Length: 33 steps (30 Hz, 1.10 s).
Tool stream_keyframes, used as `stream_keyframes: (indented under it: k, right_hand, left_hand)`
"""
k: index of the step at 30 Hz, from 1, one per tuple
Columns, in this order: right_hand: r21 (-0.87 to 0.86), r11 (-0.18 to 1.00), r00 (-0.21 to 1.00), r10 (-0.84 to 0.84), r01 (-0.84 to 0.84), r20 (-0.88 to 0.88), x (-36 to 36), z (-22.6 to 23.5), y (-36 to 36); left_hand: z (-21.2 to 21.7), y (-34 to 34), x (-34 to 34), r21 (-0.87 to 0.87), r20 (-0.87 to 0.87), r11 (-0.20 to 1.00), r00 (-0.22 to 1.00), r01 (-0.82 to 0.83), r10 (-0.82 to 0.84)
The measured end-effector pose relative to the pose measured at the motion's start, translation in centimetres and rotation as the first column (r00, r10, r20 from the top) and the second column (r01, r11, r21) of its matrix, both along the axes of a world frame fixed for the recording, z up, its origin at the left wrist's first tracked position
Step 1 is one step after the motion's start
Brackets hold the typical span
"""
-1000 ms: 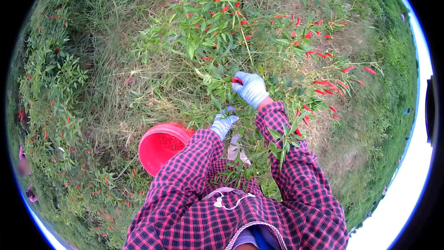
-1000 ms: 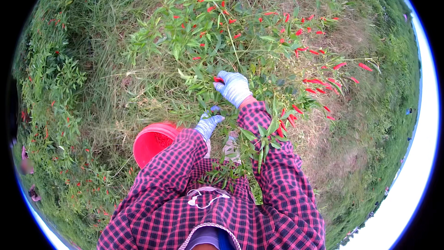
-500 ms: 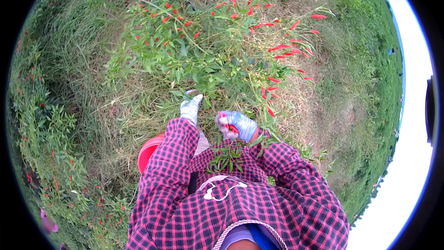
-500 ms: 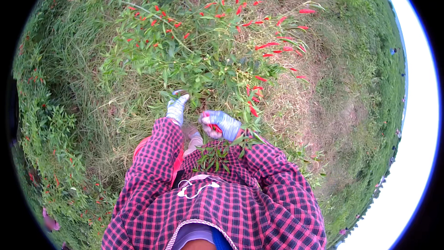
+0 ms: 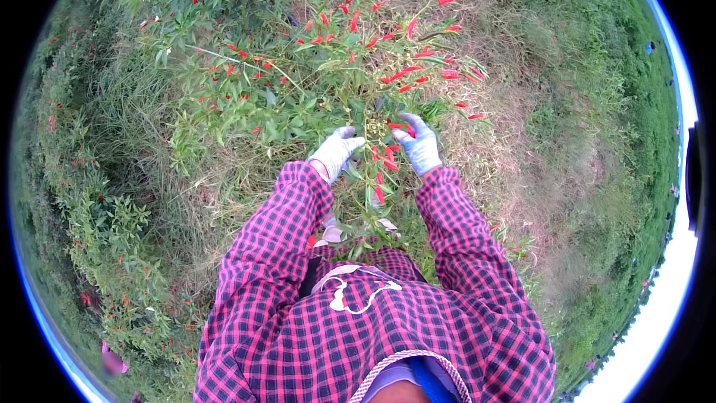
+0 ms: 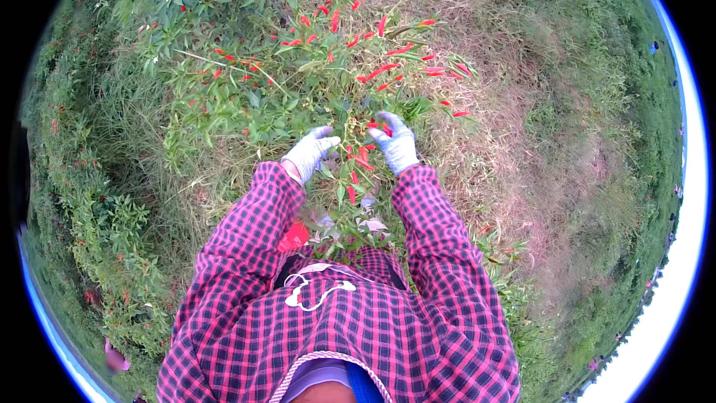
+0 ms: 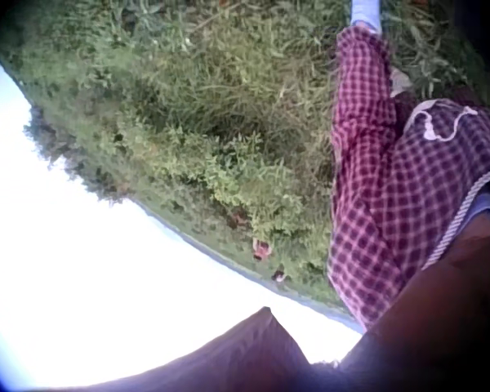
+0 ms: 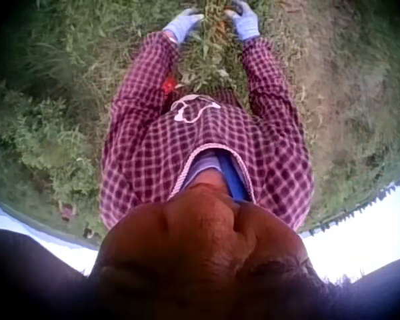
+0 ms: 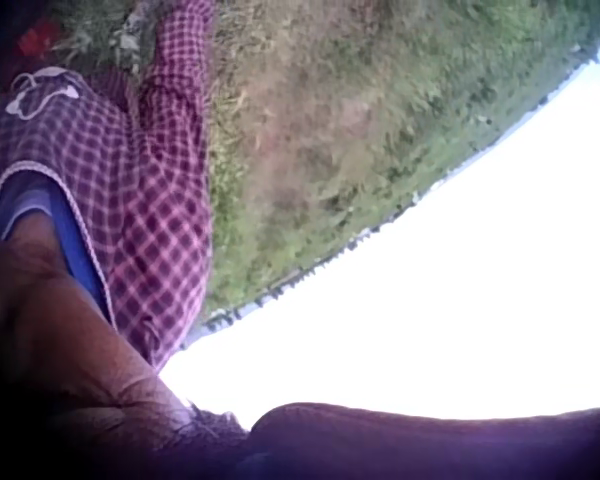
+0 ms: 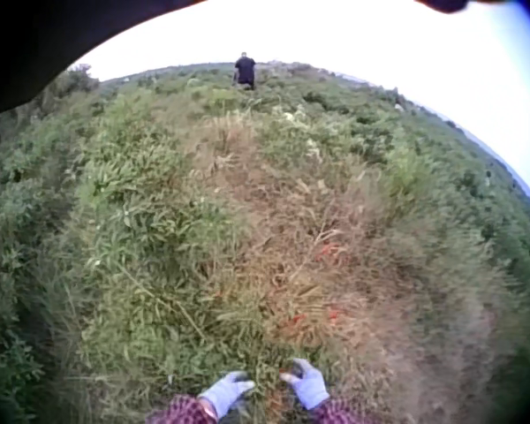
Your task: The person harvests red chili peppers from plants in an outdoor garden. They pick the peppers by hand and place them into a red bucket positioned on the ground nearby.
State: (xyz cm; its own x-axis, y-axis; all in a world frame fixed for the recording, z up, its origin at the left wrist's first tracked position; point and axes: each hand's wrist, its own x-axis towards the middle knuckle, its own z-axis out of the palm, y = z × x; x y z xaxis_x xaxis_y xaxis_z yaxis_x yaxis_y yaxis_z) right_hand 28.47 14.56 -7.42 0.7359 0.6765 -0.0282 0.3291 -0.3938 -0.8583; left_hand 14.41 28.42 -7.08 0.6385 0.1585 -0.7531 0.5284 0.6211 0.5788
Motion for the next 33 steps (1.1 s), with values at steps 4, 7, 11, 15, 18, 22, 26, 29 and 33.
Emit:
stream_keyframes:
  k: [4,7,11,15,18,22,26,29,33]
  right_hand:
    - [-0.259,0.959,0.988,0.083,-0.114,-0.128,0.3,0.3,3.1]
    - [-0.348,0.934,0.985,0.021,-0.08,-0.17,1.3,-0.8,3.7]
    - [0.141,0.983,0.201,0.116,0.114,-0.973,1.7,0.5,3.7]
    - [0.299,0.932,0.137,0.275,0.204,-0.952,2.4,1.4,1.0]
    - [0.001,0.998,0.552,0.038,-0.066,-0.833,1.1,2.3,-1.4]
    - [0.005,0.946,0.865,0.3,-0.325,-0.403,-2.2,1.8,-1.1]
    - [-0.079,0.961,0.756,0.156,-0.264,-0.636,-2.1,1.6,0.8]
    - [0.107,0.993,0.246,0.116,-0.052,-0.962,-1.2,1.5,0.4]
    - [0.27,0.921,-0.16,0.323,0.283,-0.933,-1.0,0.4,-2.3]
  left_hand:
    - [0.4,-3.1,-1.7,-0.243,0.107,0.961,0.981,-0.131,0.161]
    - [-1.3,-5.5,-2.5,-0.307,0.199,0.928,0.939,-0.211,0.28]
    - [-2.7,-6.0,-3.5,-0.391,0.192,0.863,0.889,-0.32,0.417]
    - [-1.3,-5.5,-3.9,-0.498,0.138,0.759,0.826,-0.419,0.547]
    - [-2.1,-5.1,-4.2,-0.587,0.097,0.657,0.765,-0.473,0.637]
    - [-2.2,-5.4,-4.0,-0.555,0.076,0.666,0.767,-0.498,0.637]
    - [-1.8,-6.0,-3.8,-0.514,0.068,0.696,0.785,-0.501,0.616]
    - [-3.1,-6.1,-4.8,-0.64,0.086,0.608,0.743,-0.469,0.664]
    - [-1.9,-6.3,-3.9,-0.606,0.097,0.617,0.723,-0.502,0.684]
